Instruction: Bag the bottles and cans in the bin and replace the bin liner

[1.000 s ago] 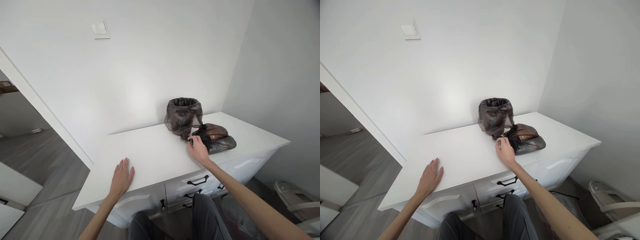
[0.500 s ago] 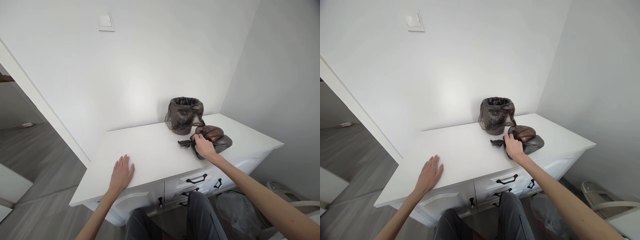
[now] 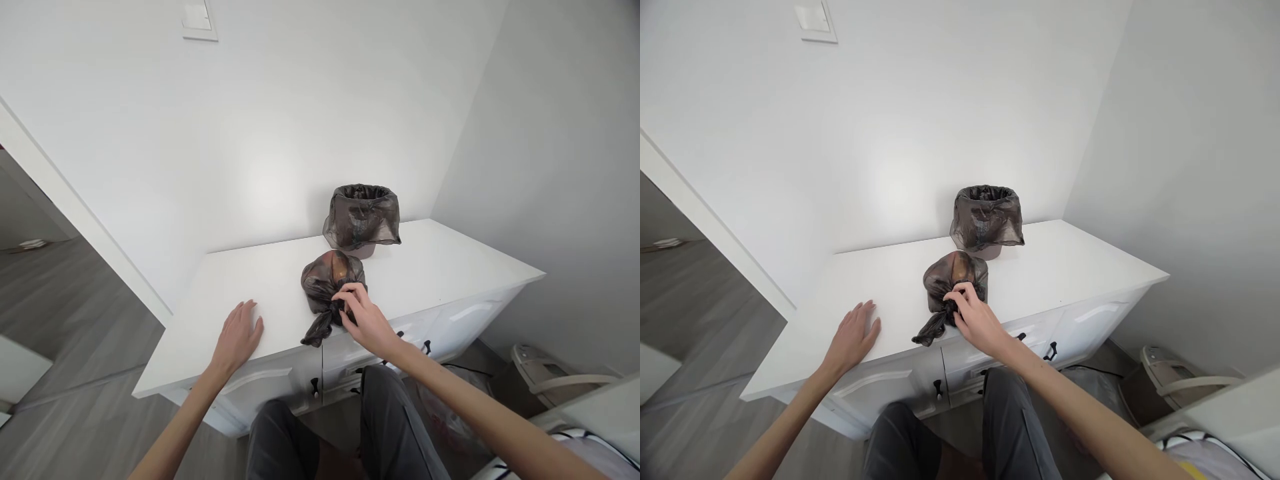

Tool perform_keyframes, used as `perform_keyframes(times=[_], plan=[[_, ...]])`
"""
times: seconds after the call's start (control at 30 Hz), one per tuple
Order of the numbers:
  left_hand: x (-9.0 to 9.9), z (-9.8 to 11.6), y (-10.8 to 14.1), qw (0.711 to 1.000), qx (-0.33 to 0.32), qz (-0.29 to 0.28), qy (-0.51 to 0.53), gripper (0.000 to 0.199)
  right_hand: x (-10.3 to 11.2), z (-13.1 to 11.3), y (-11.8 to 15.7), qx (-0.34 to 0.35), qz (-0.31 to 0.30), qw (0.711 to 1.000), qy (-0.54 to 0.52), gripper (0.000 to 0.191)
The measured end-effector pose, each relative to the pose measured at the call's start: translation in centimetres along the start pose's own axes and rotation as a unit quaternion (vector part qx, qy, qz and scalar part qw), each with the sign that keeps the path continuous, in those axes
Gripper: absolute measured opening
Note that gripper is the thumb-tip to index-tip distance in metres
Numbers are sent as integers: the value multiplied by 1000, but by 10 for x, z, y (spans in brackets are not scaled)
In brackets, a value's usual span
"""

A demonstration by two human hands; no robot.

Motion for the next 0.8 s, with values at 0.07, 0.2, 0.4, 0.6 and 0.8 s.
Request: perform_keyframes(times=[0.07, 0.2, 0.4, 0.6, 0.8], plan=[[18, 22, 2, 998, -53, 38, 12, 38, 10, -4, 18, -28, 58, 998, 2, 24], [55, 96, 7, 978, -180, 101, 27, 25, -3, 17, 46, -130, 54, 990, -29, 20], [56, 196, -21, 958, -281, 61, 1, 33, -36, 46, 54, -232, -2, 961, -153, 36], [23, 226, -63, 946, -312, -14, -85, 20, -31, 41, 44, -235, 17, 952, -197, 20], [27, 221, -74, 959, -276, 24, -67, 19, -9, 41, 48, -235, 64, 953, -180, 12]])
Point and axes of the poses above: each hand's wrist, its own y-axis away from the middle knuckle, its own x-axis out of the back of the hand, z = x × y, the point moved 10 cm from there along -y, towards the middle knuckle, and after that the axes turned 6 degrees about -z, right-handed, at the moved point
